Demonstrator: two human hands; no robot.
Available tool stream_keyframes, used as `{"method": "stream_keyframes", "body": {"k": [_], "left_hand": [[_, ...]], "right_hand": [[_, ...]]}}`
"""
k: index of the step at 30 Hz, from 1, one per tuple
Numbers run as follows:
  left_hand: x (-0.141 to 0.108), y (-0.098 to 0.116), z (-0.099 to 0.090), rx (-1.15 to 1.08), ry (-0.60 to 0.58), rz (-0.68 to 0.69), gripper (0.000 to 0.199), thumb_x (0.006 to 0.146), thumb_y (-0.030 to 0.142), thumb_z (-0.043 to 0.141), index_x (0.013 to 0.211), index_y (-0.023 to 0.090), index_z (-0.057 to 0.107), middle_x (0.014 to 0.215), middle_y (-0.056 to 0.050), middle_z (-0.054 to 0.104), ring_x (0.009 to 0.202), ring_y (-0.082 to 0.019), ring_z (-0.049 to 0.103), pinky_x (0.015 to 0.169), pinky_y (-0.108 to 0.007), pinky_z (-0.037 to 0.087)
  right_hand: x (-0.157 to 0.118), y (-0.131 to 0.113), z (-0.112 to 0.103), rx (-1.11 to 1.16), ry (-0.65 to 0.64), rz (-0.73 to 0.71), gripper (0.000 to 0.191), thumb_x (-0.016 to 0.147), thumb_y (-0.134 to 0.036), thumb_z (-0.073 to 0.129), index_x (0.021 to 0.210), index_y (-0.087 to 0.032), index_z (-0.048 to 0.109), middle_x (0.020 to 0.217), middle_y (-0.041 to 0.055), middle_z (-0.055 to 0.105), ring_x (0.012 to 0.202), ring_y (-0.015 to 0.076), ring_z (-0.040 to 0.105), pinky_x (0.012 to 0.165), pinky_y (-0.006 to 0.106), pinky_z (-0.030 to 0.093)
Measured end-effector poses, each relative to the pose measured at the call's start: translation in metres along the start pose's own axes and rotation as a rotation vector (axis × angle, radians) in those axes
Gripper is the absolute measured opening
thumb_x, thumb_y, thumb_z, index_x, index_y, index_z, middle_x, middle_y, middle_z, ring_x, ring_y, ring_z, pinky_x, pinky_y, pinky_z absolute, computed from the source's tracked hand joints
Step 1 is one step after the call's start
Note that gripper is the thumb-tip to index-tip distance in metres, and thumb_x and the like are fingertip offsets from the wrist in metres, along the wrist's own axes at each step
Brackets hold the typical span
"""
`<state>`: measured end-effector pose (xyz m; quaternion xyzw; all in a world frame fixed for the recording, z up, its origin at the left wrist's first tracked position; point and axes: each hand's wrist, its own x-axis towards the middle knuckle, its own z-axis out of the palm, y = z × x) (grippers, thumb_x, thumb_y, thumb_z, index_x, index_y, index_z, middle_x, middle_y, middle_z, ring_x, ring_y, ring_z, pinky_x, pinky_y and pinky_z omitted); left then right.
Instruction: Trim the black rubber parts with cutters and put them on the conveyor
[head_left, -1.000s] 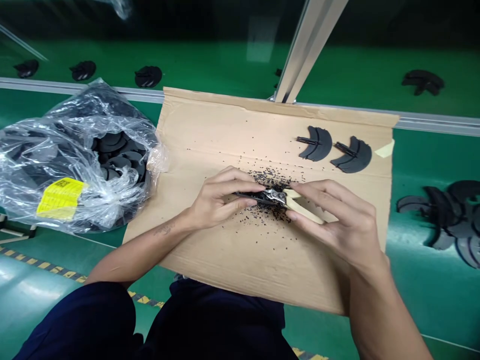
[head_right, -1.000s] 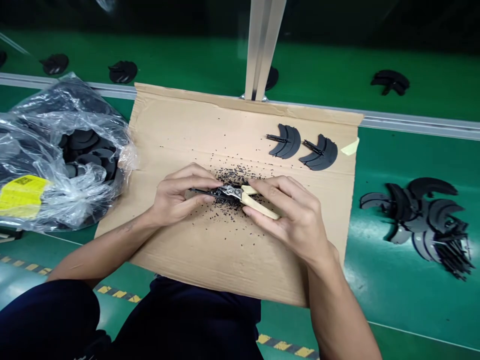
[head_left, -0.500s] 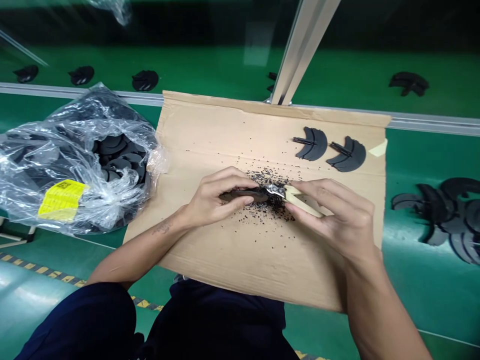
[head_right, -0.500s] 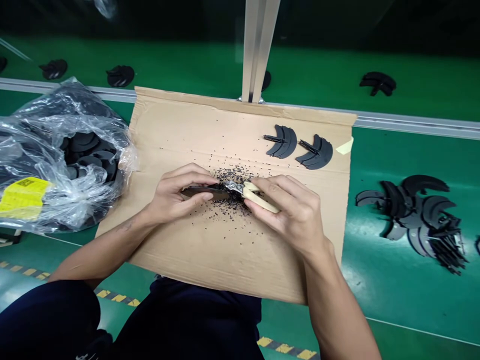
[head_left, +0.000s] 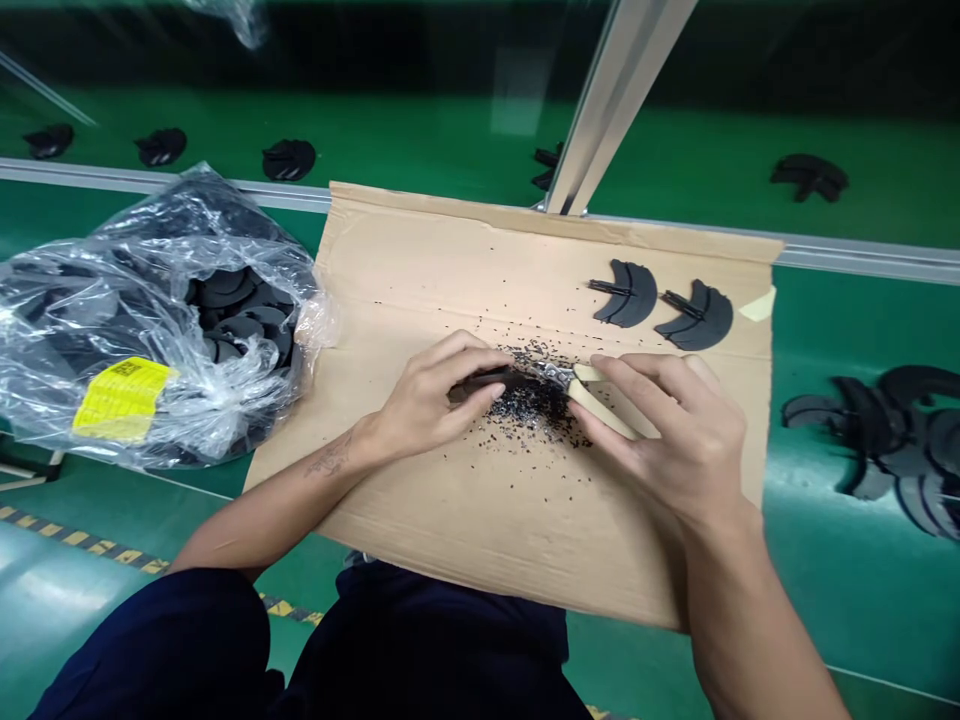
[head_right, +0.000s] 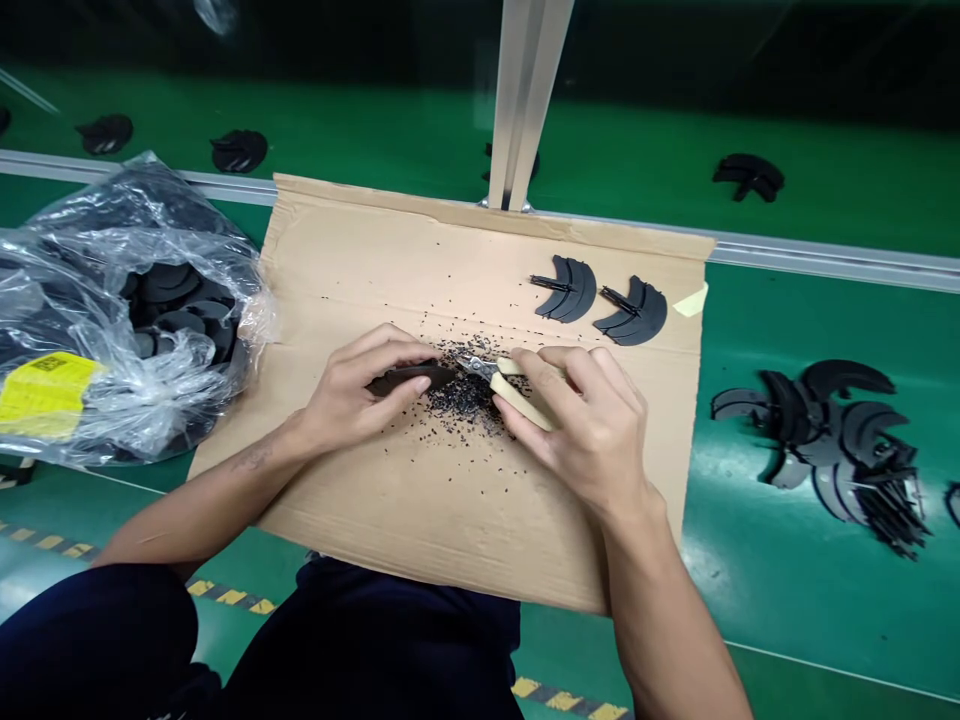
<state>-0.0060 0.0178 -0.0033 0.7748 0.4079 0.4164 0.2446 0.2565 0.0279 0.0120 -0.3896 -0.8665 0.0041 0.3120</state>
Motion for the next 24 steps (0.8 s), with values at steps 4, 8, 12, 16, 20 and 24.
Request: {"method": "stream_keyframes", "body": {"k": [4, 8, 12, 16, 20, 24], "left_hand": [[0.002, -0.001, 0.001, -0.076, 0.104, -0.165, 0.021, 0.092, 0.032, 0.071, 0.107, 0.018, 0.07, 0.098, -0.004, 0.074, 0.089, -0.014, 0.067, 0.081, -0.028, 0.056], [0.001, -0.005, 0.005, -0.347, 0.189, -0.282, 0.026, 0.088, 0.036, 0.077, 0.102, 0.017, 0.064, 0.095, -0.003, 0.071, 0.084, -0.011, 0.068, 0.074, -0.022, 0.057], [-0.001, -0.006, 0.008, -0.441, 0.149, -0.273, 0.028, 0.084, 0.032, 0.081, 0.097, 0.018, 0.06, 0.091, 0.0, 0.068, 0.083, -0.01, 0.069, 0.073, -0.019, 0.057], [-0.002, -0.004, 0.007, -0.276, 0.007, -0.153, 0.024, 0.087, 0.027, 0.078, 0.106, 0.018, 0.067, 0.096, -0.003, 0.071, 0.087, -0.012, 0.069, 0.076, -0.023, 0.058], [-0.001, -0.004, 0.005, -0.189, -0.094, -0.001, 0.022, 0.092, 0.016, 0.068, 0.114, 0.02, 0.071, 0.101, -0.006, 0.073, 0.094, -0.015, 0.07, 0.082, -0.028, 0.059], [0.0, -0.004, 0.004, -0.196, -0.037, -0.029, 0.028, 0.088, 0.003, 0.064, 0.11, 0.018, 0.073, 0.103, -0.007, 0.075, 0.097, -0.015, 0.072, 0.086, -0.029, 0.061]], "right_hand": [[0.002, -0.007, 0.002, 0.271, 0.035, 0.175, 0.037, 0.084, -0.026, 0.079, 0.12, -0.025, 0.07, 0.102, 0.0078, 0.075, 0.089, 0.0247, 0.071, 0.078, 0.043, 0.06], [0.003, -0.02, 0.004, 0.621, -0.079, 0.296, 0.029, 0.085, -0.028, 0.077, 0.113, -0.025, 0.073, 0.118, 0.01, 0.074, 0.105, 0.0253, 0.072, 0.073, 0.037, 0.063], [0.001, -0.027, 0.008, 0.634, -0.101, 0.225, 0.034, 0.082, -0.029, 0.081, 0.115, -0.022, 0.074, 0.125, 0.0131, 0.073, 0.109, 0.026, 0.072, 0.087, 0.041, 0.063], [0.002, -0.027, 0.008, 0.635, -0.077, 0.162, 0.037, 0.081, -0.027, 0.082, 0.117, -0.023, 0.073, 0.119, 0.0124, 0.075, 0.105, 0.0255, 0.073, 0.09, 0.042, 0.063], [0.005, -0.025, 0.004, 0.791, -0.122, 0.101, 0.039, 0.082, -0.026, 0.081, 0.12, -0.023, 0.072, 0.122, 0.0124, 0.074, 0.107, 0.0249, 0.073, 0.088, 0.04, 0.063], [0.004, -0.017, 0.0, 0.664, 0.038, 0.169, 0.04, 0.083, -0.026, 0.079, 0.123, -0.027, 0.071, 0.112, 0.0093, 0.076, 0.097, 0.0246, 0.073, 0.079, 0.041, 0.062]]}}
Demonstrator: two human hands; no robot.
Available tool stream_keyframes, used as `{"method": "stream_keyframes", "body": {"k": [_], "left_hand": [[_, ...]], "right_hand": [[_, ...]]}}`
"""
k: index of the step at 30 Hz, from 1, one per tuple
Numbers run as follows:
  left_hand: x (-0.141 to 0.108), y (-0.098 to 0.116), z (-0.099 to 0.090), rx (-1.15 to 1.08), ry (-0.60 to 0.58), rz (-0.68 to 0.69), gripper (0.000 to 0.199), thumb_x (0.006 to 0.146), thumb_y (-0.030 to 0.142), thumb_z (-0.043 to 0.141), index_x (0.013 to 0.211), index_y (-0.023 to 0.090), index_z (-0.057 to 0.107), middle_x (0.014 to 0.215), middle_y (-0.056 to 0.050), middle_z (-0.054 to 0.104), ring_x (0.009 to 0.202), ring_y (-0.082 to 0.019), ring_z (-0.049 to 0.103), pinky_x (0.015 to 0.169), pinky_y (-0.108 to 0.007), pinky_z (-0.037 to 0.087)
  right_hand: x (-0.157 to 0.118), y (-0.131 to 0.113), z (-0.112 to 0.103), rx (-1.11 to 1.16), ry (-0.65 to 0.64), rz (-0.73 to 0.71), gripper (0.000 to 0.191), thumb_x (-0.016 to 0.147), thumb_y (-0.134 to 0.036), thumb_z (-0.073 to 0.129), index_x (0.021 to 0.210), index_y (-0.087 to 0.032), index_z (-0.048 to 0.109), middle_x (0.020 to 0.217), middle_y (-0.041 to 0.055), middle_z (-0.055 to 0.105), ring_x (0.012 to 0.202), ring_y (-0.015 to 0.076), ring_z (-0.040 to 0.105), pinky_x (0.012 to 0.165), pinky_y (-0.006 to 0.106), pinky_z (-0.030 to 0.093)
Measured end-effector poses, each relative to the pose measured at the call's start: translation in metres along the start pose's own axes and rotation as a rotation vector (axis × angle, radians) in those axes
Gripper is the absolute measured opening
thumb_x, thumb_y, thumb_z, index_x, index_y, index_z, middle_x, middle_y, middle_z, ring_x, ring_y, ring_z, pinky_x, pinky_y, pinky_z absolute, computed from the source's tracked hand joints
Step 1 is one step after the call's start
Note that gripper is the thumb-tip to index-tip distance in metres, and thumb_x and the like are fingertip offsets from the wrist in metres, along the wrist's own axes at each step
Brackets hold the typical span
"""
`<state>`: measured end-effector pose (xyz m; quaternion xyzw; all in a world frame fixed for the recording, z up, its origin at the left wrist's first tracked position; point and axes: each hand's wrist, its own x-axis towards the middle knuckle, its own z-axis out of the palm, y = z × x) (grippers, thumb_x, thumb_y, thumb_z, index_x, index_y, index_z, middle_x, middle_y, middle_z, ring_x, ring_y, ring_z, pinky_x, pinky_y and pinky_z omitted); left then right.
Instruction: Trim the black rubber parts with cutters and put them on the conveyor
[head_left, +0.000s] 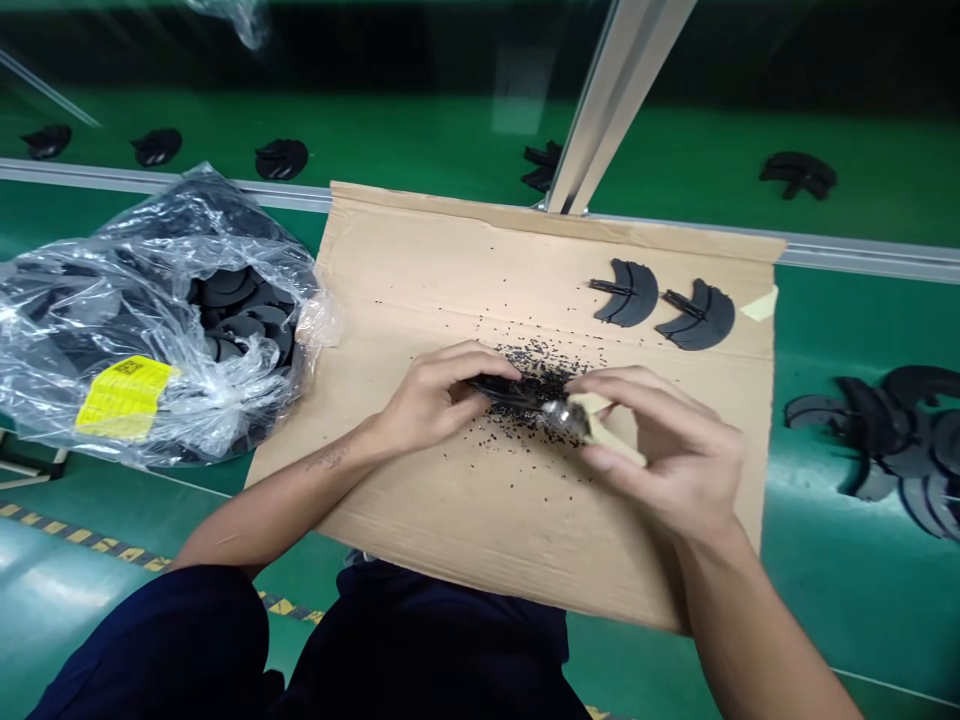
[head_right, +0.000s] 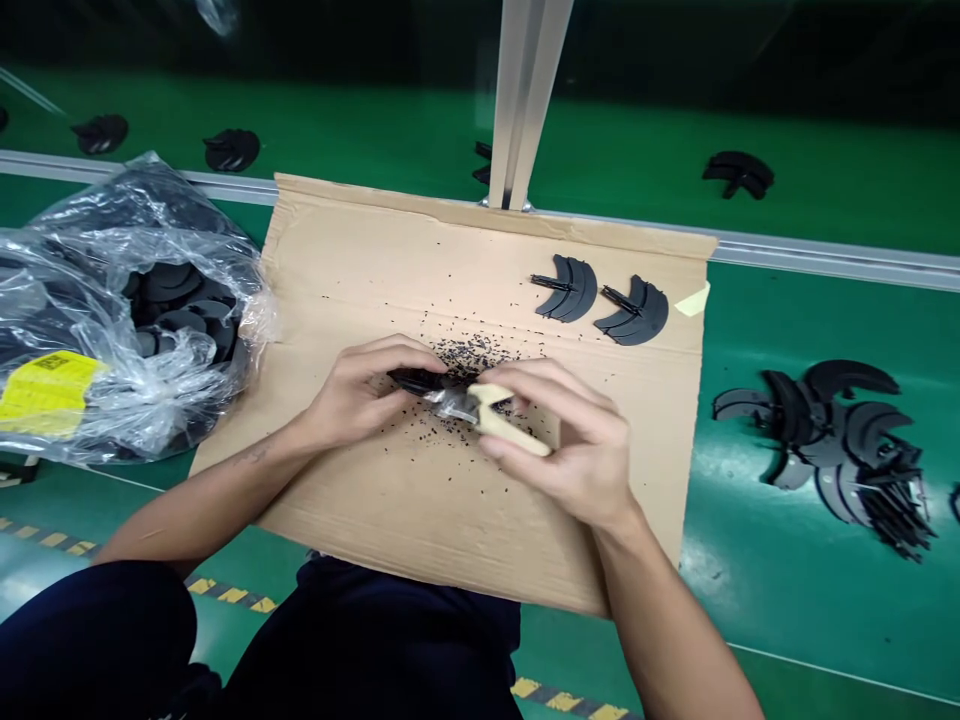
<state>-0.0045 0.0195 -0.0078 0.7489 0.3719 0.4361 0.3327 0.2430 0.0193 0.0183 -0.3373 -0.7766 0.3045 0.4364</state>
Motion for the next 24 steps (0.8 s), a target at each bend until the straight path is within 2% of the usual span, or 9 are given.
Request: {"method": "stream_keyframes", "body": {"k": [2, 5, 12, 16, 24], "left_hand": [[-0.0002, 0.0012, 0.0, -0.015, 0.028, -0.015, 0.028, 0.086, 0.002, 0.065, 0.108, 0.017, 0.073, 0.103, -0.007, 0.077, 0.097, -0.015, 0.073, 0.086, -0.029, 0.062], [-0.0012, 0.003, 0.0004, -0.047, 0.041, -0.032, 0.027, 0.086, 0.005, 0.066, 0.108, 0.018, 0.074, 0.105, -0.007, 0.077, 0.098, -0.015, 0.073, 0.084, -0.027, 0.063], [-0.0019, 0.0031, 0.0004, -0.096, 0.002, 0.01, 0.031, 0.084, 0.0, 0.065, 0.109, 0.018, 0.073, 0.105, -0.007, 0.078, 0.1, -0.015, 0.074, 0.087, -0.028, 0.063], [-0.0017, 0.0031, 0.0003, -0.107, -0.003, 0.024, 0.031, 0.082, -0.002, 0.065, 0.107, 0.015, 0.073, 0.104, -0.008, 0.078, 0.1, -0.015, 0.074, 0.088, -0.028, 0.062], [-0.0011, 0.0036, -0.0002, -0.106, 0.003, 0.035, 0.029, 0.084, 0.001, 0.067, 0.107, 0.018, 0.073, 0.104, -0.007, 0.078, 0.1, -0.015, 0.075, 0.088, -0.029, 0.063]], "right_hand": [[-0.0001, 0.0042, -0.0045, -0.201, 0.065, -0.022, 0.043, 0.082, -0.025, 0.08, 0.124, -0.029, 0.071, 0.108, 0.0083, 0.076, 0.093, 0.0256, 0.072, 0.078, 0.044, 0.06], [-0.0002, 0.0084, -0.0093, -0.399, -0.001, -0.062, 0.046, 0.082, -0.026, 0.081, 0.126, -0.029, 0.069, 0.106, 0.0077, 0.077, 0.09, 0.0261, 0.072, 0.079, 0.045, 0.059], [-0.0005, 0.007, -0.0106, -0.399, -0.076, -0.112, 0.048, 0.085, -0.026, 0.079, 0.13, -0.03, 0.065, 0.11, 0.0076, 0.077, 0.09, 0.0261, 0.072, 0.076, 0.044, 0.059], [-0.001, 0.0082, -0.0112, -0.386, -0.073, -0.145, 0.048, 0.084, -0.024, 0.08, 0.129, -0.029, 0.064, 0.108, 0.0084, 0.076, 0.089, 0.0254, 0.072, 0.074, 0.043, 0.058], [0.0002, 0.0096, -0.0111, -0.381, -0.067, -0.159, 0.047, 0.084, -0.023, 0.08, 0.128, -0.03, 0.065, 0.106, 0.0075, 0.077, 0.083, 0.0242, 0.071, 0.069, 0.041, 0.057]]}}
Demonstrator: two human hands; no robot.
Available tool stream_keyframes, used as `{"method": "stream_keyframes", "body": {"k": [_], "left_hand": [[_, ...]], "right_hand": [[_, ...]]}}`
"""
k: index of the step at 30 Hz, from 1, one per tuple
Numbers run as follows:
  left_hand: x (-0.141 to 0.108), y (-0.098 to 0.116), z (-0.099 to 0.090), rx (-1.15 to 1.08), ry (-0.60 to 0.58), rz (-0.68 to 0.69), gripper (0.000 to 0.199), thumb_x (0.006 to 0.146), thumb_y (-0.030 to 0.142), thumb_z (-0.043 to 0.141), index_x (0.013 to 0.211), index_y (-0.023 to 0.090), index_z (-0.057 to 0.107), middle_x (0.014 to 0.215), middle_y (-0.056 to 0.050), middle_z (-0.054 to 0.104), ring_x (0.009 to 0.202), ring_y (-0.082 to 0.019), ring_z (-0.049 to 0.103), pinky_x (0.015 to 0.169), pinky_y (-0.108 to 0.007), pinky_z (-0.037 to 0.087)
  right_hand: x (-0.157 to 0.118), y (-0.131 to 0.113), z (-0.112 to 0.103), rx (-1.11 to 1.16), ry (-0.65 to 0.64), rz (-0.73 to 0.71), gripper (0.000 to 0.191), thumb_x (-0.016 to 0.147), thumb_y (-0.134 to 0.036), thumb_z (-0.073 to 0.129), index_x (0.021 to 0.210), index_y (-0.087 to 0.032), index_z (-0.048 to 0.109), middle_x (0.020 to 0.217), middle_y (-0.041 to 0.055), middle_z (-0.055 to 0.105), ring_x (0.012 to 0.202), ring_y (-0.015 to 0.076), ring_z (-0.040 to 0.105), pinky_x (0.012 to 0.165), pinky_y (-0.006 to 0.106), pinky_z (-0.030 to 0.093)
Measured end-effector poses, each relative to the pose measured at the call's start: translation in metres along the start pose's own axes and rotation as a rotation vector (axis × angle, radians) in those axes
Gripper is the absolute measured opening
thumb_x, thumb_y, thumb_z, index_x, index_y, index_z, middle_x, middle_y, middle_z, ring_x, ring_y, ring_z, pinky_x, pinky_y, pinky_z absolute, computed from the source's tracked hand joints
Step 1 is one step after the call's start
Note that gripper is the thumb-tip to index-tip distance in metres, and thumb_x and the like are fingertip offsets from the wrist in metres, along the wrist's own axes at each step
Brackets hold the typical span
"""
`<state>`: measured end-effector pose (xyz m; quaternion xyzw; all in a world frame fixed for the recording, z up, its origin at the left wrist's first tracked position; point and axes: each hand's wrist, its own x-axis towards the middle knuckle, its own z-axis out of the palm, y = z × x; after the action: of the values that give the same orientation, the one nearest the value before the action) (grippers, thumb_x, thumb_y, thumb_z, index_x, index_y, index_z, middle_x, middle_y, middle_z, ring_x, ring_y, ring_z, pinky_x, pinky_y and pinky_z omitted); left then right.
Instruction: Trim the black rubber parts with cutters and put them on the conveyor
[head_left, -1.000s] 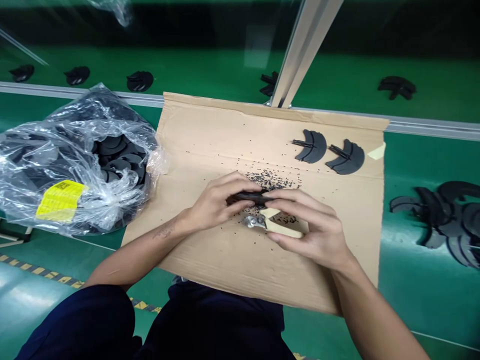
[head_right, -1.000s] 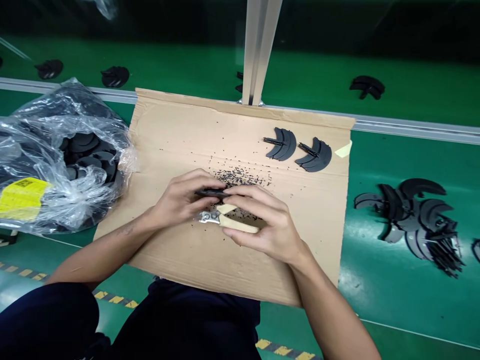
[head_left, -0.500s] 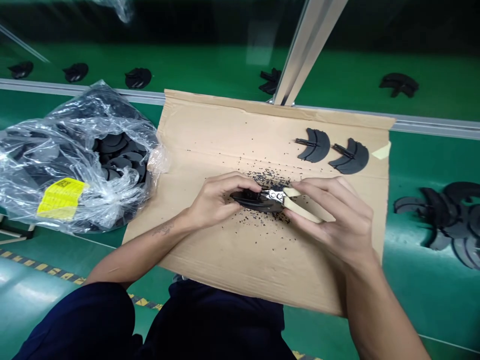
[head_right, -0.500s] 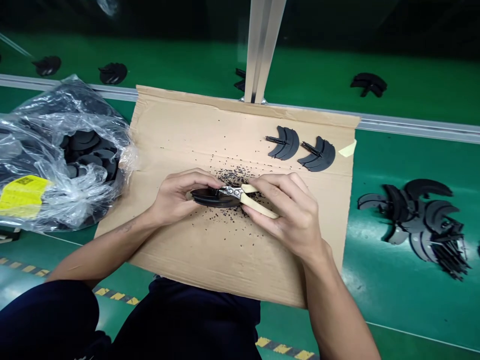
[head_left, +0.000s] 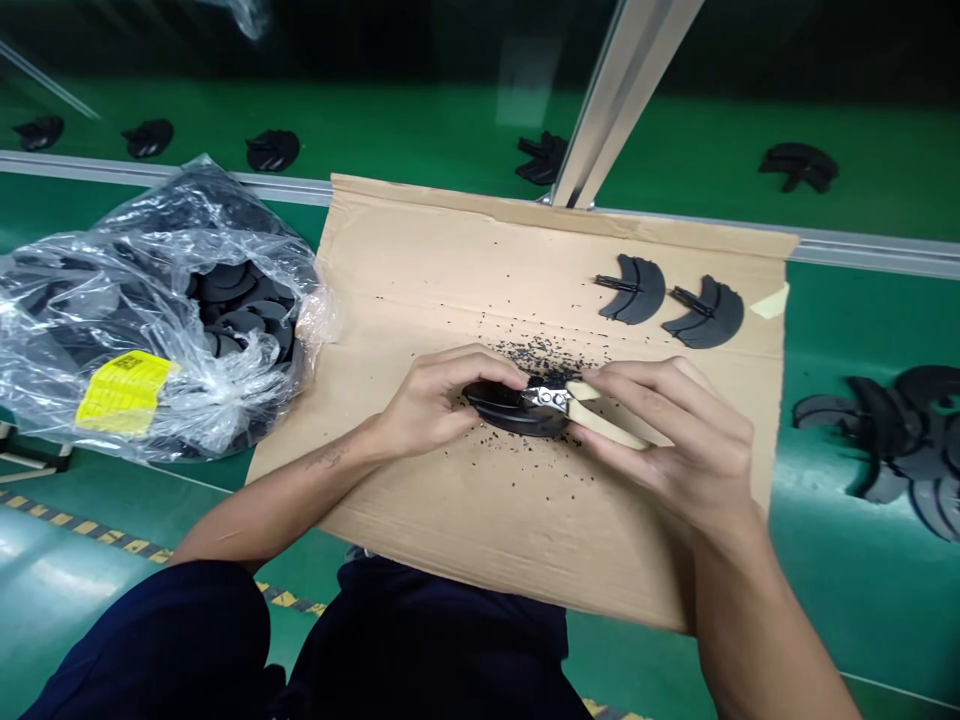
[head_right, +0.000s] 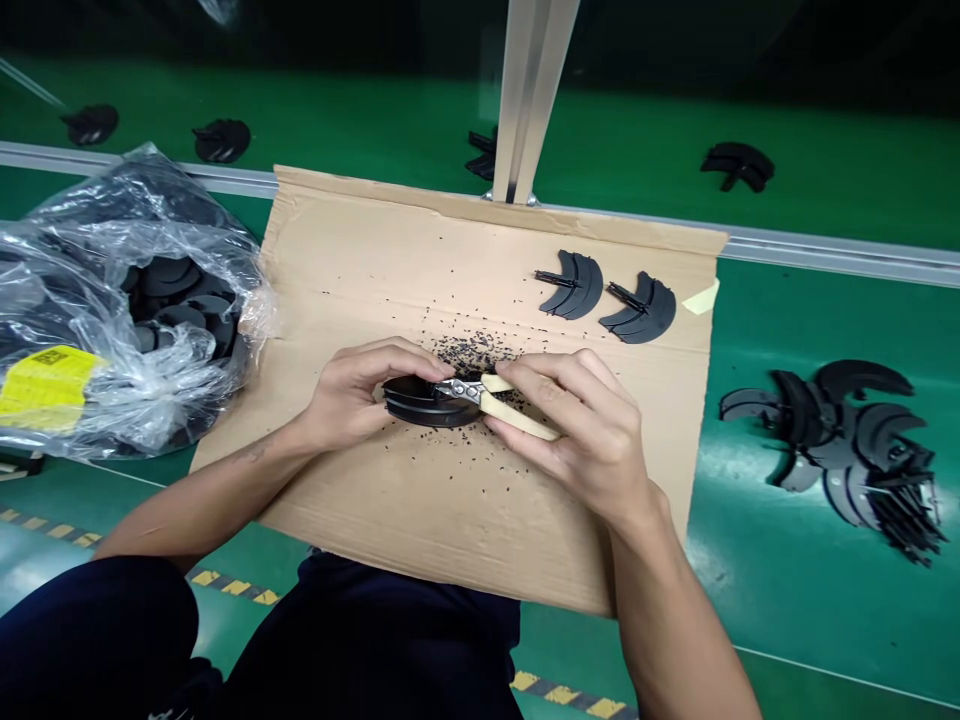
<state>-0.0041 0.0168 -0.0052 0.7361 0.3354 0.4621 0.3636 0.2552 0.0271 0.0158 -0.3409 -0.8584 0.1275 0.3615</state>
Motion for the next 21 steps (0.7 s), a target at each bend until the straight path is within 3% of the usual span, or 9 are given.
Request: {"method": "stream_keyframes", "body": {"k": [11, 21], "left_hand": [[0.0, 0.003, -0.0012, -0.029, -0.01, 0.016, 0.023, 0.088, 0.008, 0.07, 0.108, 0.017, 0.075, 0.107, -0.009, 0.079, 0.101, -0.016, 0.076, 0.09, -0.03, 0.064], [-0.0003, 0.004, -0.0021, 0.0, -0.018, 0.042, 0.023, 0.09, 0.008, 0.068, 0.11, 0.019, 0.075, 0.109, -0.008, 0.079, 0.104, -0.016, 0.075, 0.093, -0.03, 0.064]], "right_hand": [[-0.0033, -0.0013, -0.0031, -0.1, -0.058, -0.013, 0.036, 0.088, -0.028, 0.077, 0.123, -0.026, 0.069, 0.108, 0.0075, 0.079, 0.077, 0.0206, 0.069, 0.067, 0.037, 0.056], [-0.0039, -0.0039, -0.0042, -0.136, -0.043, -0.078, 0.035, 0.086, -0.024, 0.08, 0.118, -0.019, 0.068, 0.103, 0.0109, 0.079, 0.079, 0.0206, 0.071, 0.065, 0.034, 0.057]]}}
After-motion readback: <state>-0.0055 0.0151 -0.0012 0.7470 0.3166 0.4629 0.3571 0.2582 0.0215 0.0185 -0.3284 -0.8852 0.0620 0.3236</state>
